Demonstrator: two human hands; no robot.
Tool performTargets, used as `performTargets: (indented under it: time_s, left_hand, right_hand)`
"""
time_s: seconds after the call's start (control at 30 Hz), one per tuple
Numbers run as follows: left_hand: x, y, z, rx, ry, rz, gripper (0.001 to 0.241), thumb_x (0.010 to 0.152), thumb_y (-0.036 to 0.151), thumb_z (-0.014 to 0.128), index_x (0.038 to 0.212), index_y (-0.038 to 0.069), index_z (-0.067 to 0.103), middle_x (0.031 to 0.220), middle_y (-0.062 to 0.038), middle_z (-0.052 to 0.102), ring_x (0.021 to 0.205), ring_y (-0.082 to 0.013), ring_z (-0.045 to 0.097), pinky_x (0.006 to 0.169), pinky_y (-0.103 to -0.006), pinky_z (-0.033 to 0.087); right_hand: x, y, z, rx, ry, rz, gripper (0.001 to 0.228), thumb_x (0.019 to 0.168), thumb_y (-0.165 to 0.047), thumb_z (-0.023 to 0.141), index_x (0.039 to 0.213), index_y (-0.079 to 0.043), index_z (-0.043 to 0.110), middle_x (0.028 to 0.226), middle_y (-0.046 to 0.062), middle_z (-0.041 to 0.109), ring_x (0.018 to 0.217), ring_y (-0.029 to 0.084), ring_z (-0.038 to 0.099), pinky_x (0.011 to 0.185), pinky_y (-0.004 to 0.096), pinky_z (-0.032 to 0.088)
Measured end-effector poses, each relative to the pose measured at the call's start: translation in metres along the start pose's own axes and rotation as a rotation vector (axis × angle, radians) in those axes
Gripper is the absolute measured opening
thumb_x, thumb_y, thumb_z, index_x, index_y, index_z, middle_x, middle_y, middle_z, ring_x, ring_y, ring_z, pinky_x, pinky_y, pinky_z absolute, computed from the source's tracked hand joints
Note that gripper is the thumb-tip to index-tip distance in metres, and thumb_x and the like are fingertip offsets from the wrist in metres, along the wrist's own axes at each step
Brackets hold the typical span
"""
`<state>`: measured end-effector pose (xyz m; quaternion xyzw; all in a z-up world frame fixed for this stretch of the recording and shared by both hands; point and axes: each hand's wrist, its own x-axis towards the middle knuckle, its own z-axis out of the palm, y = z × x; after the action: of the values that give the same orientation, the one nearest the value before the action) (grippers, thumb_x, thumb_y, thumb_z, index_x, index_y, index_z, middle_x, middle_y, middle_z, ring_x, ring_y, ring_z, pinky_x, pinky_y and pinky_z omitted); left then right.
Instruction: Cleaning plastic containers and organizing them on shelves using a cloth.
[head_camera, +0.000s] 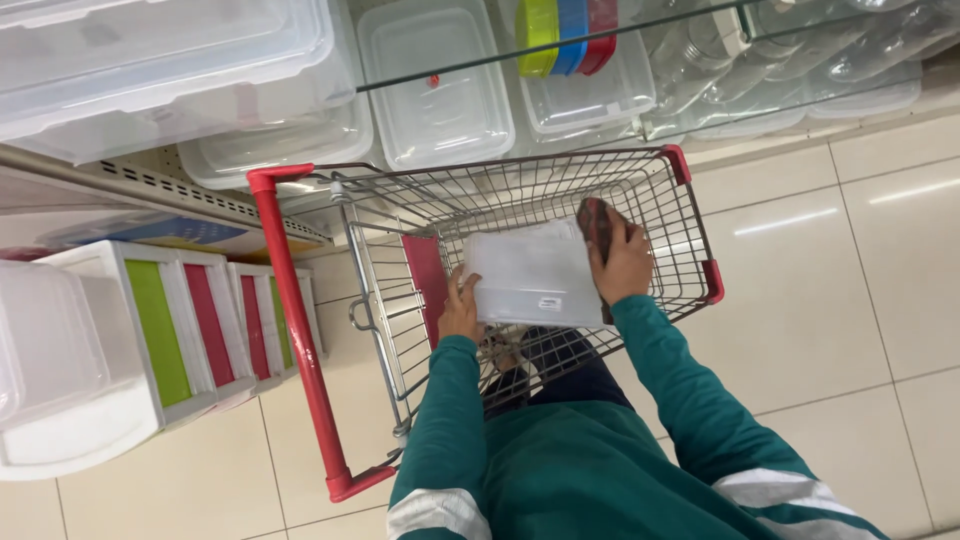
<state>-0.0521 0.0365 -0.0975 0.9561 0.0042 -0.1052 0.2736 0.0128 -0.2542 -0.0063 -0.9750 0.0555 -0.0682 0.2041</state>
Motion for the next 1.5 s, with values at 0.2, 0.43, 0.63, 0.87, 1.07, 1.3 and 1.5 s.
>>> performTargets:
  time_s: [0.2, 0.43, 0.63, 0.87, 1.07, 1.3, 1.5]
  left_hand:
    - [0.002, -0.058, 0.124, -0.621, 0.135, -0.43, 0.1, 0.075, 0.045, 0.091, 0.153, 0.016, 0.036, 0.148, -0.017, 0.043, 0.132, -0.036, 0.051, 0.107, -0.0499, 0.048]
    - [0.002, -0.105, 0.184, -1.351, -0.208, -1.158, 0.072, 0.091, 0.05, 0.052, 0.154, 0.02, 0.036, 0.147, -0.01, 0.039, 0.134, -0.0387, 0.045, 0.107, -0.0583, 0.046]
    - [-0.02, -0.156, 0.259, -0.816, -0.081, -0.411, 0.06, 0.109, 0.031, 0.05, 0.163, 0.009, 0.034, 0.156, -0.021, 0.049, 0.139, -0.0338, 0.052, 0.113, -0.042, 0.043]
    - [-0.012, -0.095, 0.165, -1.107, -0.305, -0.872, 0.061, 0.103, 0.03, 0.044, 0.162, 0.023, 0.025, 0.142, -0.015, 0.059, 0.117, -0.0307, 0.064, 0.083, -0.0422, 0.058]
    - [-0.021, -0.142, 0.214, -1.018, -0.25, -0.609, 0.068, 0.102, 0.032, 0.049, 0.164, 0.023, 0.023, 0.158, -0.014, 0.039, 0.14, -0.0317, 0.044, 0.107, -0.0411, 0.043]
    - [0.006, -0.122, 0.19, -1.113, -0.234, -0.605, 0.099, 0.093, 0.053, 0.063, 0.16, -0.005, 0.019, 0.162, -0.021, 0.035, 0.15, -0.0309, 0.035, 0.12, -0.0365, 0.027]
    - [0.03, -0.082, 0.159, -1.065, -0.15, -0.791, 0.121, 0.075, 0.058, 0.08, 0.155, -0.01, 0.019, 0.151, -0.026, 0.045, 0.136, -0.0343, 0.051, 0.112, -0.0388, 0.042]
  right_hand:
    - [-0.031, -0.011, 0.056, -0.282, -0.617, 0.119, 0.079, 0.094, -0.06, 0.054, 0.161, -0.031, 0.025, 0.149, 0.025, 0.041, 0.126, 0.048, 0.051, 0.098, 0.062, 0.046]
    - [-0.091, -0.032, 0.132, -0.284, -0.632, -0.116, 0.081, 0.092, -0.037, 0.063, 0.163, -0.032, 0.023, 0.156, 0.031, 0.031, 0.126, 0.051, 0.049, 0.097, 0.058, 0.048]
    - [-0.075, -0.063, 0.138, -0.226, -0.634, -0.219, 0.094, 0.084, -0.016, 0.072, 0.162, -0.038, 0.024, 0.15, 0.031, 0.038, 0.12, 0.05, 0.055, 0.097, 0.051, 0.053]
    - [-0.055, -0.061, 0.16, -0.234, -0.593, -0.728, 0.088, 0.089, 0.0, 0.06, 0.156, -0.051, 0.038, 0.143, 0.023, 0.05, 0.116, 0.041, 0.061, 0.094, 0.048, 0.056]
    - [-0.021, 0.059, 0.119, -0.153, -0.368, -0.039, 0.06, 0.086, -0.027, 0.068, 0.14, -0.008, 0.053, 0.135, 0.023, 0.058, 0.115, 0.041, 0.059, 0.096, 0.053, 0.052]
    - [-0.013, 0.123, 0.133, 0.378, -0.344, 0.644, 0.091, 0.066, -0.052, 0.086, 0.129, 0.003, 0.049, 0.12, 0.025, 0.067, 0.108, 0.038, 0.068, 0.094, 0.043, 0.056]
    - [-0.003, 0.112, 0.113, 0.419, -0.395, 0.673, 0.086, 0.065, -0.045, 0.083, 0.128, 0.002, 0.051, 0.113, 0.025, 0.07, 0.101, 0.037, 0.071, 0.087, 0.041, 0.058]
